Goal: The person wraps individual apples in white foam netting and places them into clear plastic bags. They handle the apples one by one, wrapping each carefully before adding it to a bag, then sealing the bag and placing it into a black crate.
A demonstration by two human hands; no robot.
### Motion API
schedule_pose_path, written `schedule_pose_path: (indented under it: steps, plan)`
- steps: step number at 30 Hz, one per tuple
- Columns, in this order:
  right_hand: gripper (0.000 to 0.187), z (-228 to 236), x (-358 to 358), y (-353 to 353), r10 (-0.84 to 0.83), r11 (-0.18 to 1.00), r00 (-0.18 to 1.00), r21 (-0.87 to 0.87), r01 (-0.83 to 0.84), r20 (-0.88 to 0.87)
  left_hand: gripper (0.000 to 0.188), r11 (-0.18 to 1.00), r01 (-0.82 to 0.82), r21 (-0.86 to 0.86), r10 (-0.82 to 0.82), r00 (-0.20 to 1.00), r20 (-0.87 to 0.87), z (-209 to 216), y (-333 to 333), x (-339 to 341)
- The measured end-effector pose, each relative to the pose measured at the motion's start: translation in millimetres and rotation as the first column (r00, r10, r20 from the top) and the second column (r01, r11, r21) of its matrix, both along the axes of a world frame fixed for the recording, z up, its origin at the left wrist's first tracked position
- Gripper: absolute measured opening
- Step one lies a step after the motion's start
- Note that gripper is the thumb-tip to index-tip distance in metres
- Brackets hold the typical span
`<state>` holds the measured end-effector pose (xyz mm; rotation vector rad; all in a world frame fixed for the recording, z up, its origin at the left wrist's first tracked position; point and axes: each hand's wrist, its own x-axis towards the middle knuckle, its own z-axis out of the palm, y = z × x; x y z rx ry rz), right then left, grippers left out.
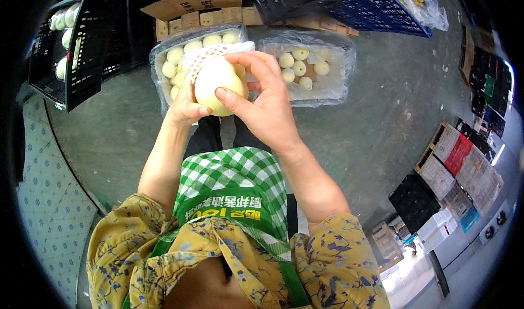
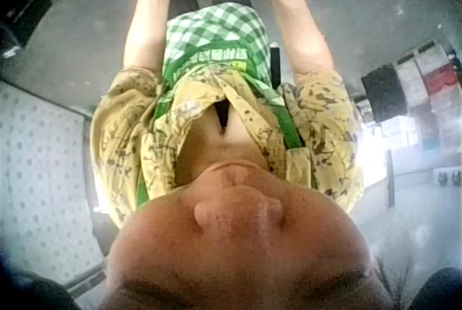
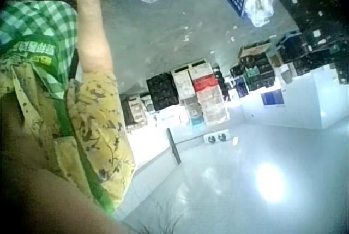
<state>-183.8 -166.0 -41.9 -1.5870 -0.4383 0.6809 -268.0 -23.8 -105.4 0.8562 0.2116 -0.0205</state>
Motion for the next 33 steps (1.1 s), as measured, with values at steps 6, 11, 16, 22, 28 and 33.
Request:
schedule_pose_path:
  steps: [6,11,16,22,28,33]
  plan:
    - [0.034,-7,-3,-9,0.007,1.0,0.995,-0.013,-0.008,-0.098,0.088,0.986,-0.081,-0.145,0.07,0.995,-0.074,-1,-15,-8]
    - [0.033,-10,-2,-11,-0.015,1.0,0.993,0.026,0.018,-0.118,0.086,0.993,-0.068,-0.1,0.056,0.991,-0.123,1,-12,-8]
    - [0.048,-16,-4,-27,-0.12,0.992,0.909,-0.022,0.122,-0.4,0.08,0.894,0.074,0.442,0.016,0.981,-0.196,32,-16,6]
    - [0.046,-18,-3,-26,-0.025,0.949,0.588,0.166,0.269,-0.808,0.069,0.998,-0.027,0.056,0.037,0.98,-0.196,38,-23,9]
    - [0.044,-19,-4,-24,-0.041,0.946,0.66,0.183,0.267,-0.75,0.056,0.997,-0.082,-0.007,0.081,0.986,-0.148,30,-22,9]
    - [0.048,-19,-5,-17,-0.139,0.959,0.789,0.118,0.259,-0.599,0.052,0.987,-0.151,0.059,0.159,0.973,-0.165,27,-27,10]
